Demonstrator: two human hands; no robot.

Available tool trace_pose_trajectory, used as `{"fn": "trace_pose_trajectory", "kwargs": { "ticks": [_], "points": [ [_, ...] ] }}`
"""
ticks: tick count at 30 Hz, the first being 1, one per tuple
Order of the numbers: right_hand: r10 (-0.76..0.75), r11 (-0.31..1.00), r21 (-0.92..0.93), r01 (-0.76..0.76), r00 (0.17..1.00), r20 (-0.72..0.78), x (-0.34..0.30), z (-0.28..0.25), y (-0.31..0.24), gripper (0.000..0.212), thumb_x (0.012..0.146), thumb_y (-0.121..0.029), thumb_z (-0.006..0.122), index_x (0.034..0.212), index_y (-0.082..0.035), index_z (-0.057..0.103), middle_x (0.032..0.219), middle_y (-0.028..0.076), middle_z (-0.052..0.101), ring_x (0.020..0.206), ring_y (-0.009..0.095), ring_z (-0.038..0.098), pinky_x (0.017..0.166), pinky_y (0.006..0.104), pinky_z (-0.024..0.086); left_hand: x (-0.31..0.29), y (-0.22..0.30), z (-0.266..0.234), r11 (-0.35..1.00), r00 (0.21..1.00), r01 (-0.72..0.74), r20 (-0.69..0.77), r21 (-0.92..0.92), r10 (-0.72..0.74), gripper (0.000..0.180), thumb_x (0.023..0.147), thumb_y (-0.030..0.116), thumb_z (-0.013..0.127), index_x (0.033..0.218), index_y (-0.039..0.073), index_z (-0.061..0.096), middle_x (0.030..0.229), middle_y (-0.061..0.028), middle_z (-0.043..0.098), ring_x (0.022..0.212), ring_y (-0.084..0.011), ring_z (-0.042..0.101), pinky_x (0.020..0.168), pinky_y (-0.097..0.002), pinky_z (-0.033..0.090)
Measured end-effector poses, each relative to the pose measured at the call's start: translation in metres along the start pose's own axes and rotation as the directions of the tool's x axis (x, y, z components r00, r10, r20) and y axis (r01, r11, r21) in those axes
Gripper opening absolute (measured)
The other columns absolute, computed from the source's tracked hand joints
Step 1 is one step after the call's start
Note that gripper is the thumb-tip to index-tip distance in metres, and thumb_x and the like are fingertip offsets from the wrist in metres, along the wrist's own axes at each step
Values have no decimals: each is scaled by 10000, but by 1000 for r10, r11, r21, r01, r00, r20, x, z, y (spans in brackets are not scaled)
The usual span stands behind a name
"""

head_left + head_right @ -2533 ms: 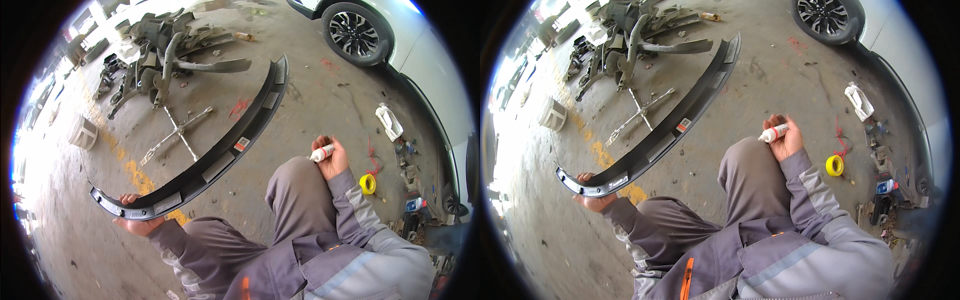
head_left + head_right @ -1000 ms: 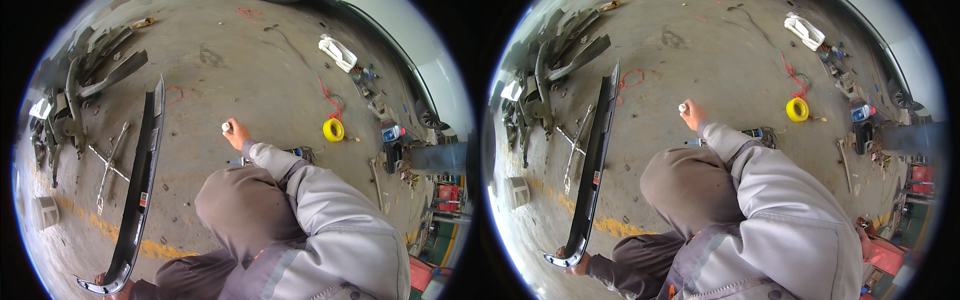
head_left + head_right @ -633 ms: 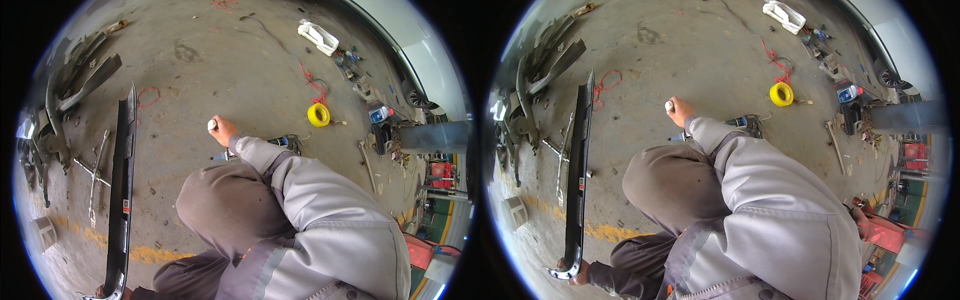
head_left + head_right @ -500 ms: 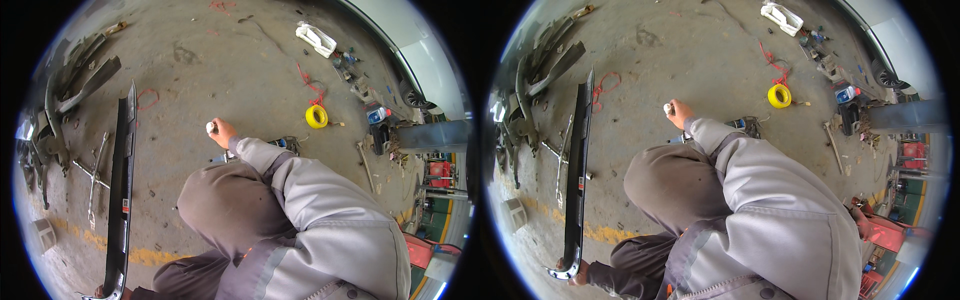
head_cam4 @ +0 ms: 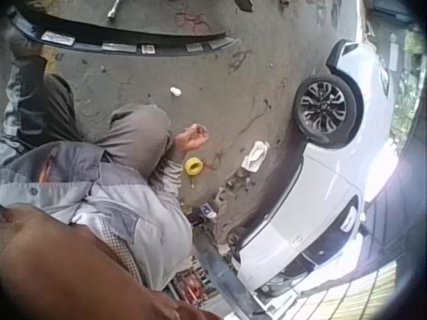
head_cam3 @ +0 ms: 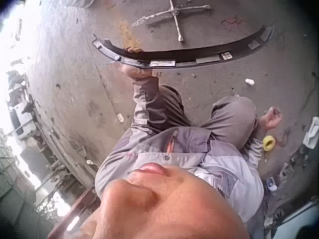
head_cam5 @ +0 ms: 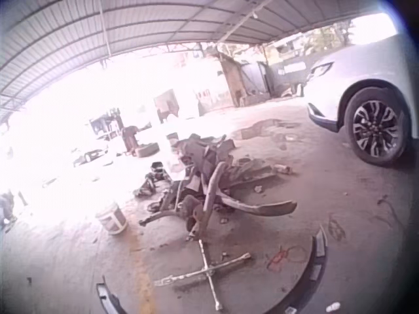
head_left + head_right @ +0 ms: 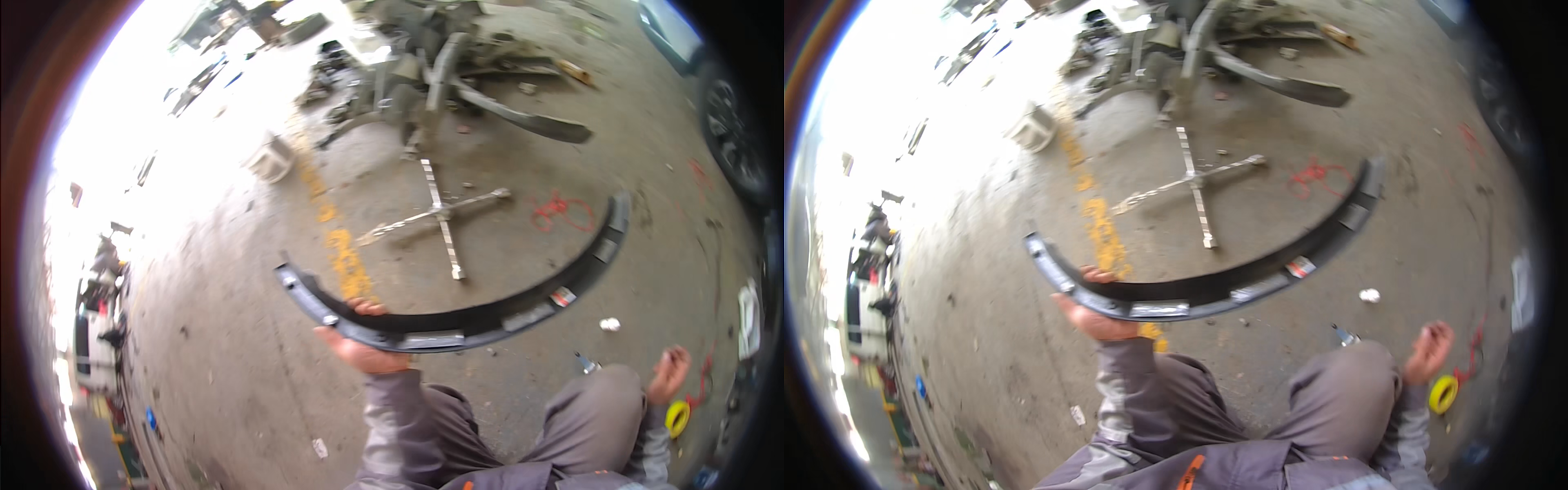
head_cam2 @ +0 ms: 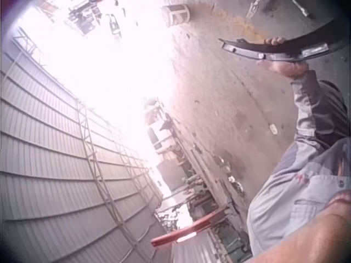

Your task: The person fits a black wheel arch trim around the rear wheel of a white car, removes it, applies adhesive from a tube to the trim, and repositions it. Another person briefly holds a clipboard and pen while the person writes on it.

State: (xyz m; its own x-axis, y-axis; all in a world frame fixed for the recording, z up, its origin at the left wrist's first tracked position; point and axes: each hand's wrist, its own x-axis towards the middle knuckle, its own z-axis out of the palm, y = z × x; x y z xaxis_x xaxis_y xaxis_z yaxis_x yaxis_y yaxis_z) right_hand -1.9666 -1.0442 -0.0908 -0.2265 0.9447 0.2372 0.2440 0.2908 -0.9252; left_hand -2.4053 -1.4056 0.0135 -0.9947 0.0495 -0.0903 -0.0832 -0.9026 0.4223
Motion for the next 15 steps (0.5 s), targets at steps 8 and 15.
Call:
{"fn": "trace_pose_trajectory", "kwargs": {
  "ticks": [8,15],
  "points": [
    [92,996,-42,-84,965,247,34,8,-204,278,1000,-145,517,1254,-44,469,950,17,505,745,54,449,595,190,385,-11,17,113,984,940,79,-317,-159,-126,682,954,678,418,1042,16,555,873,-80,600,764,-208,611,716,-367,556],
    [415,760,-640,-115,843,342,-13,-55,-296,430,936,-206,577,1302,12,516,1152,183,604,1043,316,602,886,416,488,-17,48,195,972,818,190,-525,-137,-234,700,896,740,460,987,52,556,855,-66,586,769,-216,583,719,-368,532]
  ]
}}
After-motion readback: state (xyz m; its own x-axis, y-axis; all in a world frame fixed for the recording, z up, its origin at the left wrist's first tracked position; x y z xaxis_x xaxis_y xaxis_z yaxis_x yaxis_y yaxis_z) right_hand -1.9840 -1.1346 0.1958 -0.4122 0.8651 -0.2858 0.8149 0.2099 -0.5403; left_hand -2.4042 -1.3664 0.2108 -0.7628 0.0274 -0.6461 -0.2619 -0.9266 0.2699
